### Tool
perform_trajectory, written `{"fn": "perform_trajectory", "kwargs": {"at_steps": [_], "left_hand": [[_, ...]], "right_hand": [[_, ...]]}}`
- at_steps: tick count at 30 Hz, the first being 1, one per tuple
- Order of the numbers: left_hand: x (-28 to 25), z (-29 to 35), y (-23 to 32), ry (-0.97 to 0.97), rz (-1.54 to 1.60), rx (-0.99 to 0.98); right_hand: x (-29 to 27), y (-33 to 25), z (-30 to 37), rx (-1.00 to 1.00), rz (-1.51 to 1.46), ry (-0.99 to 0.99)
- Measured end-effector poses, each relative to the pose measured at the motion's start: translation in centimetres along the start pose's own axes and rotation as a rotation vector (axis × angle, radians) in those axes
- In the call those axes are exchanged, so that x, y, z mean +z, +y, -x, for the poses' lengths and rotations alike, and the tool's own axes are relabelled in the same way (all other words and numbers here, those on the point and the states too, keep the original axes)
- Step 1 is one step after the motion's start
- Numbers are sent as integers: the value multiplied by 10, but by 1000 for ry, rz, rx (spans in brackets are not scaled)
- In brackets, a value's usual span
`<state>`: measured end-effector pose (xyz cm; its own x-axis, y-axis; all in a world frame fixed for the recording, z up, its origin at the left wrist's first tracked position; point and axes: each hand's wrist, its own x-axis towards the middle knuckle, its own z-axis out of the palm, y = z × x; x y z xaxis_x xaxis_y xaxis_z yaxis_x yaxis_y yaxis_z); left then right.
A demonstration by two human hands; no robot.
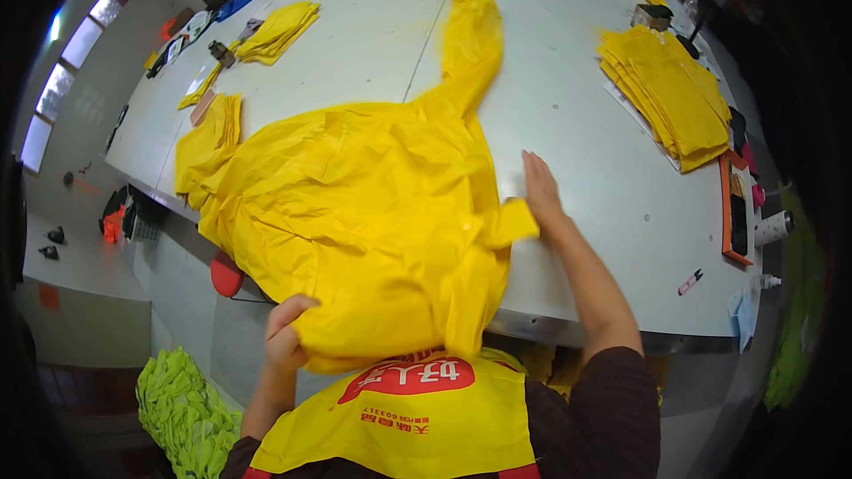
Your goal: The person unfolds a yellow raincoat on a white table, smooths the fabric, and folds it into a compact rectangle. The person then places the folded raincoat on a stack of similar yellow items on the table.
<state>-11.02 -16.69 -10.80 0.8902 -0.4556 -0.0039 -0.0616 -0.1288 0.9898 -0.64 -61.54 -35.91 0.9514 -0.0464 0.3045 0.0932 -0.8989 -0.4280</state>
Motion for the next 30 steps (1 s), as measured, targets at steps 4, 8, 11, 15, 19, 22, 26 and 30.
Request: {"fn": "perform_trajectory", "kwargs": {"at_steps": [4, 8, 11, 15, 19, 22, 26, 30], "left_hand": [[-40, 66, 62, -102, 39, 84], [-87, 158, 99, 129, -476, 154], [-132, 226, 103, 368, -832, -2], [-221, 357, 46, 1092, -1347, -171], [-291, 435, -14, 1436, -1373, -442], [-325, 430, -28, 1511, -1285, -462], [-366, 379, 6, 1548, -1201, -181], [-391, 264, 77, 1485, -1055, 153]], "right_hand": [[36, -125, -25, -92, -27, 278], [47, -196, -73, -244, 29, 535], [7, -249, -99, -247, -290, 109], [-85, -406, -69, -378, -504, -687], [-140, -531, 36, -938, -638, -1652], [-123, -578, 67, -830, -993, -1798], [-109, -579, 83, -441, -1630, -1677], [-100, -533, 59, -80, -1747, -1643]]}}
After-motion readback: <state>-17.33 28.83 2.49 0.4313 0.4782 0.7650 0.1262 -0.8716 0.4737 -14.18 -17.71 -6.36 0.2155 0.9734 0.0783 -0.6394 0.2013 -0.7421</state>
